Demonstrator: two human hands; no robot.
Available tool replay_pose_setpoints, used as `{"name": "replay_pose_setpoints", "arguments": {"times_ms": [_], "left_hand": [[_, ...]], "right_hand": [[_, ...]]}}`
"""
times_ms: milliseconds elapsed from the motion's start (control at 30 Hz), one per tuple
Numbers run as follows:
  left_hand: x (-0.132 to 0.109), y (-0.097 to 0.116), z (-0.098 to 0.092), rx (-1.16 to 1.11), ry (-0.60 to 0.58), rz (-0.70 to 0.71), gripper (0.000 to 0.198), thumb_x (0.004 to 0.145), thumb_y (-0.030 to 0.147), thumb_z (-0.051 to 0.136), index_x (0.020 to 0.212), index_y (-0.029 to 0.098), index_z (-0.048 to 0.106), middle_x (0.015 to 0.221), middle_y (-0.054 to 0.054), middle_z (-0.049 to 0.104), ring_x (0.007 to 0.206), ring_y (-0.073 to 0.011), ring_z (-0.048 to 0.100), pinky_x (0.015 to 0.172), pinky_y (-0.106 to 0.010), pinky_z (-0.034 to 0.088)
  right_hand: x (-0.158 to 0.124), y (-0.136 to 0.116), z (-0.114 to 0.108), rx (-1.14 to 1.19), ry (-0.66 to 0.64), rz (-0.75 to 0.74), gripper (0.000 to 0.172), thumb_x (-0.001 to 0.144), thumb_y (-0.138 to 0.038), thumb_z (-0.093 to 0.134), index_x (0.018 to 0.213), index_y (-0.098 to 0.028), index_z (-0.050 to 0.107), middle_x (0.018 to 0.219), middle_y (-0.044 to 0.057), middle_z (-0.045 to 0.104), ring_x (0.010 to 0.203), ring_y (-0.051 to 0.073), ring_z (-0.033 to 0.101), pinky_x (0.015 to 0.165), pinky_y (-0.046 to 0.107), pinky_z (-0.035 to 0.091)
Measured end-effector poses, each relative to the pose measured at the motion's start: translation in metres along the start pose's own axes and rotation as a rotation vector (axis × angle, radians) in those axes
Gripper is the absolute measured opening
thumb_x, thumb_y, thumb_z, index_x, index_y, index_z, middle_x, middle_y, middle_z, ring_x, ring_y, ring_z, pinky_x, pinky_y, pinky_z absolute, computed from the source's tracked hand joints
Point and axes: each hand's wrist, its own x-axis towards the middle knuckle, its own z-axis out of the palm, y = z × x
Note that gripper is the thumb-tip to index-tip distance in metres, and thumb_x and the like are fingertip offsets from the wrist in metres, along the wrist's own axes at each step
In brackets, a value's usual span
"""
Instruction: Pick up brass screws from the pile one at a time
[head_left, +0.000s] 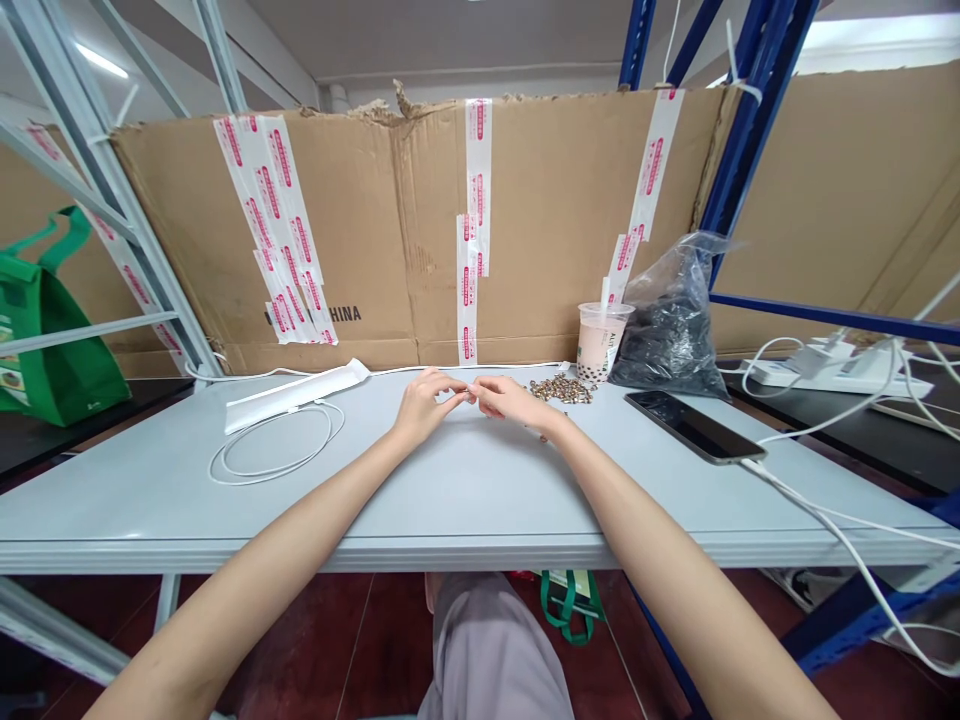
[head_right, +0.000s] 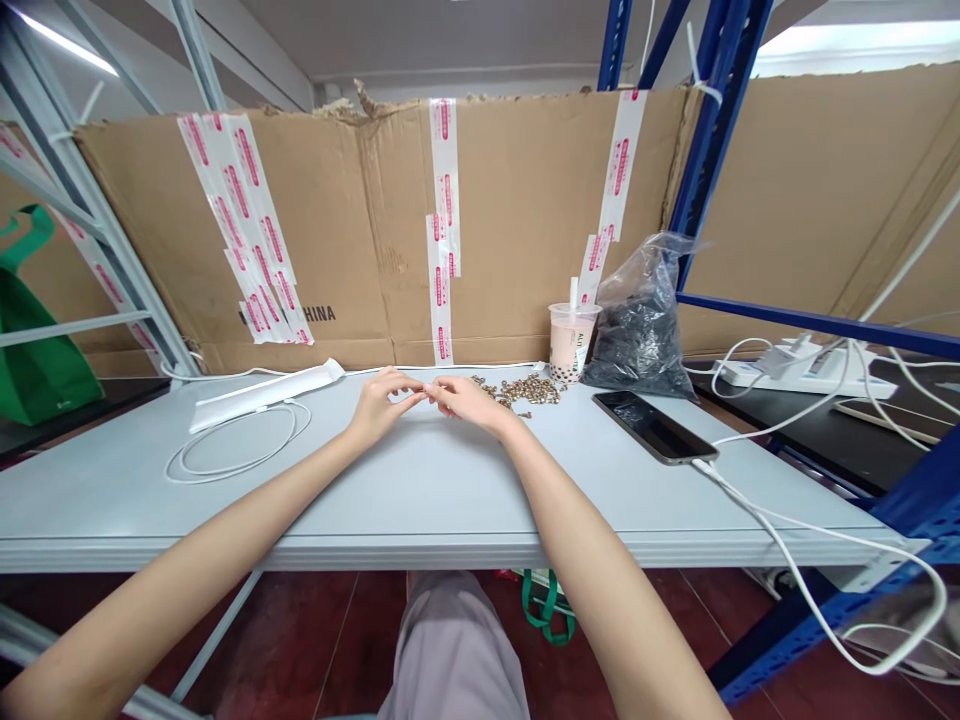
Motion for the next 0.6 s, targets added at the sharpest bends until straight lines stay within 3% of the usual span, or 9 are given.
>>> {"name": "replay_pose_setpoints", "arguments": {"times_ms": [67,300,500,600], "left_hand": [[-0.0003,0.0013,-0.0004,0.003,0.006,-0.004,0.021,0.080,0.037,0.055,0.079,0.021,0.068,0.074,-0.003,0.067,0.073,-0.0158,0.052,0.067,-0.029,0.041],[-0.0023,0.0042,0.0035,-0.046,0.010,-0.018,0.020,0.079,0.037,0.057,0.080,0.021,0.068,0.074,-0.003,0.067,0.071,-0.0154,0.051,0.060,-0.027,0.039],[0.0002,0.0028,0.0025,-0.034,0.039,-0.049,0.018,0.078,0.035,0.057,0.079,0.021,0.068,0.074,-0.003,0.067,0.070,-0.0153,0.050,0.063,-0.028,0.040],[-0.0005,0.0014,0.0023,-0.026,0.034,-0.053,0.017,0.078,0.035,0.058,0.079,0.021,0.068,0.074,-0.003,0.067,0.071,-0.0156,0.051,0.060,-0.027,0.040]], "right_hand": [[0.0004,0.0007,-0.0009,0.020,-0.010,-0.007,0.039,0.081,-0.053,0.041,0.076,-0.015,0.051,0.056,-0.004,0.044,0.048,0.008,0.039,0.052,0.022,0.032],[0.0028,0.0012,0.0039,0.121,-0.031,0.021,0.047,0.084,-0.054,0.034,0.055,-0.017,0.037,0.048,-0.005,0.033,0.045,0.007,0.030,0.048,0.022,0.026],[0.0017,-0.0007,-0.0016,0.158,-0.023,0.049,0.036,0.078,-0.052,0.048,0.074,-0.016,0.048,0.054,-0.005,0.040,0.047,0.007,0.035,0.048,0.022,0.029],[0.0005,-0.0019,-0.0004,0.173,-0.020,0.034,0.033,0.078,-0.049,0.049,0.071,-0.017,0.046,0.054,-0.005,0.038,0.049,0.007,0.034,0.049,0.021,0.028]]}}
